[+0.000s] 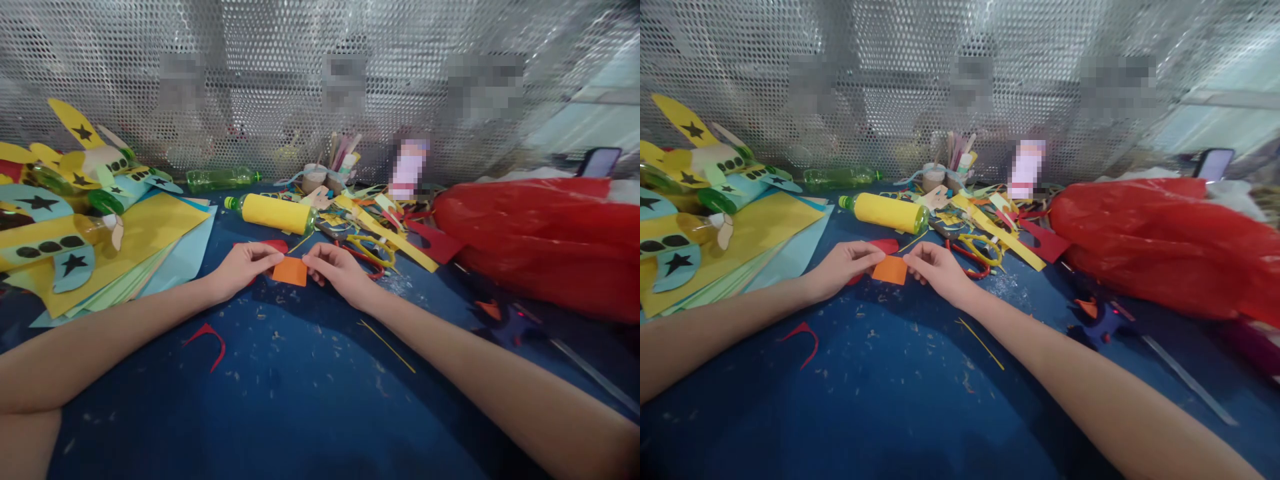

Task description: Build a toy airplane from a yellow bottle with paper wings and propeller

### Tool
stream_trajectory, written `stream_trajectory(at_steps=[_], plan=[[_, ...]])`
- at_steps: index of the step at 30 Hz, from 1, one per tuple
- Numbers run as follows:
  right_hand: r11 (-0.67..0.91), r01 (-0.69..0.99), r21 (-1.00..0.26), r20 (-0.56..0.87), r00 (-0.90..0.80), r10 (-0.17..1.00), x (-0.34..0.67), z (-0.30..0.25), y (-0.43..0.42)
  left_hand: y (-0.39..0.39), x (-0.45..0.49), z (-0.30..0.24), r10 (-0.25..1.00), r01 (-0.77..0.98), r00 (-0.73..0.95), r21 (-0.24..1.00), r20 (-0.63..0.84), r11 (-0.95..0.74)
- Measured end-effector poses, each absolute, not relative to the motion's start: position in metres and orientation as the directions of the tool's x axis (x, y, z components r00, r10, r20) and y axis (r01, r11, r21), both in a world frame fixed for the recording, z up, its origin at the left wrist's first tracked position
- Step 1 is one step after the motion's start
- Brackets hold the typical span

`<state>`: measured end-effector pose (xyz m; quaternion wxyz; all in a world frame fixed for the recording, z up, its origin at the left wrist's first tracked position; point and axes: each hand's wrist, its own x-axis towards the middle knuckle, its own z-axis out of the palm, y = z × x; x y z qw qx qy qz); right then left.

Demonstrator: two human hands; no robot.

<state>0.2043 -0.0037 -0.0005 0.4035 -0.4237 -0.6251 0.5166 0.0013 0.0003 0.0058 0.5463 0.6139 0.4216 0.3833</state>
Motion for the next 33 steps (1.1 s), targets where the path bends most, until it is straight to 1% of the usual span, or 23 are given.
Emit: stream_trajectory(at_steps=[6,12,17,20,27,33], plan=[[0.096,0.079,-0.992,0.069,-0.292,0.954,0.2044,-0.0027,-0.0024,0.0009,0.0009,0.0054,0.936,0.119,0.351,0.991,0.02,-0.066],[0.097,0.001,-0.995,0.095,-0.236,0.967,0.206,-0.0066,0.0002,0.0054,0.0001,-0.0002,0.945,0.015,0.326,1.0,0.003,-0.008],[0.201,0.04,-0.979,0.177,-0.329,0.928,0.2057,-0.0043,-0.0026,0.0079,0.0002,-0.0021,0.948,-0.062,0.319,0.998,-0.003,0.024],[0.242,0.071,-0.968,0.202,-0.353,0.914,0.2063,-0.0019,-0.0043,0.0085,0.0003,-0.0027,0.95,-0.081,0.311,0.996,-0.004,0.03],[0.232,0.132,-0.964,0.161,-0.404,0.9,0.2081,-0.0004,-0.0054,0.0075,0.0018,-0.0009,0.952,-0.066,0.304,0.997,-0.024,0.046],[0.25,0.151,-0.956,0.166,-0.423,0.891,0.2087,-0.0029,-0.0023,0.0072,-0.0018,0.0004,0.95,0.096,0.311,0.993,0.032,-0.065]])
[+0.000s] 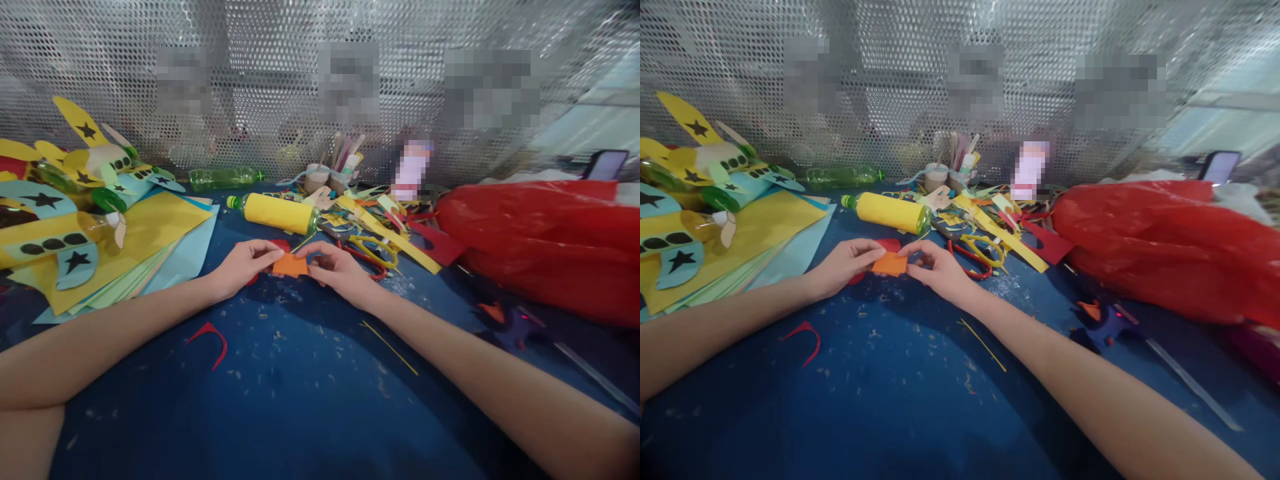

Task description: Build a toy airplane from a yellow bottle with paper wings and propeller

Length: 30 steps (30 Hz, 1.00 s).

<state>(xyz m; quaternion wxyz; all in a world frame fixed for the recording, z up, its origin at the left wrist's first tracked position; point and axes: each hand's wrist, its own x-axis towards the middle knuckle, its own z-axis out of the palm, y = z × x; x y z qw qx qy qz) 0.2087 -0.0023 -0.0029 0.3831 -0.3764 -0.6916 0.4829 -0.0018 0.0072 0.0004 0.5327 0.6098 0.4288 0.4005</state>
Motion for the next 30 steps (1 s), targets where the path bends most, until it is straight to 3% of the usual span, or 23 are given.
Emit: stream_trajectory(at_steps=[12,19,25,30], plan=[[0.251,0.22,-0.943,0.141,-0.42,0.896,0.208,-0.004,0.0,0.005,0.0,0.004,0.855,0.017,0.515,0.997,0.057,-0.077],[0.184,0.187,-0.965,0.098,-0.392,0.915,0.206,-0.007,0.0,0.006,0.0,-0.001,0.866,0.036,0.499,0.998,0.029,-0.054],[0.237,0.191,-0.953,0.138,-0.423,0.896,0.208,-0.01,0.001,0.004,0.001,0.001,0.873,0.102,0.488,0.992,0.017,-0.076],[0.382,0.189,-0.905,0.267,-0.45,0.852,0.208,-0.013,0.0,0.005,0.001,0.002,0.864,0.071,0.501,0.994,0.035,-0.082]])
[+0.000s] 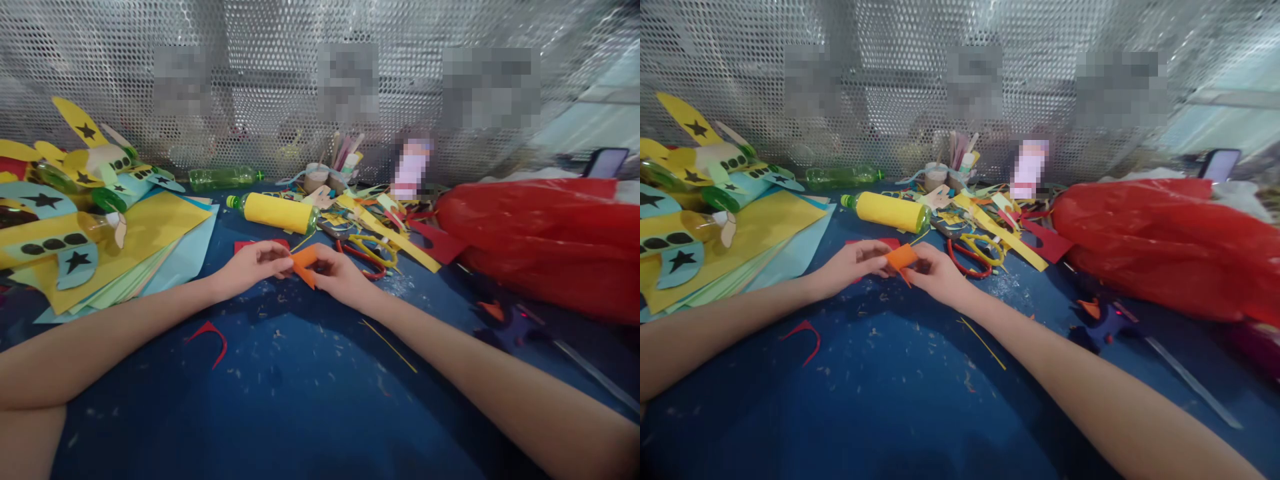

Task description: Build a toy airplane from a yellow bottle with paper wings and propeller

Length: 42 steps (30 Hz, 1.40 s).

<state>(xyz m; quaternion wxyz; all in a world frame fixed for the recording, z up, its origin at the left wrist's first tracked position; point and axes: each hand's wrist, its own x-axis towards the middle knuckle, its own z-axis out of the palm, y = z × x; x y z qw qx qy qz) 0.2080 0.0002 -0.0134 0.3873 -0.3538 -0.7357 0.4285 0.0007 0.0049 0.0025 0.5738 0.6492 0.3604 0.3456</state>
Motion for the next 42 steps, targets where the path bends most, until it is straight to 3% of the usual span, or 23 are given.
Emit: stream_trajectory(at_steps=[5,12,20,27,32,34,37,40,42], plan=[[0.508,0.361,-0.782,0.347,-0.425,0.836,0.205,-0.008,-0.007,0.005,0.001,0.0,0.854,0.018,0.517,0.996,0.062,-0.083],[0.585,0.476,-0.657,0.391,-0.448,0.804,0.204,-0.005,-0.01,0.004,0.0,0.002,0.853,0.146,0.516,0.973,0.078,-0.178],[0.227,0.347,-0.91,0.088,-0.374,0.923,0.204,-0.007,-0.004,0.001,-0.002,0.006,0.831,0.147,0.548,0.967,0.095,-0.208],[0.144,0.259,-0.955,0.018,-0.435,0.9,0.208,0.003,-0.002,0.006,-0.005,-0.002,0.793,0.114,0.57,0.935,0.215,-0.335],[0.175,0.35,-0.92,-0.021,-0.492,0.871,0.209,0.009,-0.001,0.008,-0.007,-0.004,0.797,0.061,0.578,0.965,0.174,-0.255],[0.28,0.499,-0.82,0.027,-0.455,0.89,0.211,0.014,0.001,0.008,-0.007,-0.003,0.807,0.064,0.576,0.977,0.131,-0.204],[0.427,0.787,-0.445,0.255,-0.346,0.903,0.225,0.024,0.008,0.008,-0.006,-0.002,0.831,0.057,0.546,0.986,0.102,-0.159],[0.275,0.959,-0.064,0.329,-0.24,0.913,0.251,0.033,0.022,0.007,-0.005,0.0,0.845,0.043,0.527,0.989,0.096,-0.139],[0.175,0.982,0.069,0.192,-0.185,0.964,0.268,0.036,0.031,0.007,-0.005,0.001,0.845,0.034,0.526,0.991,0.095,-0.132]])
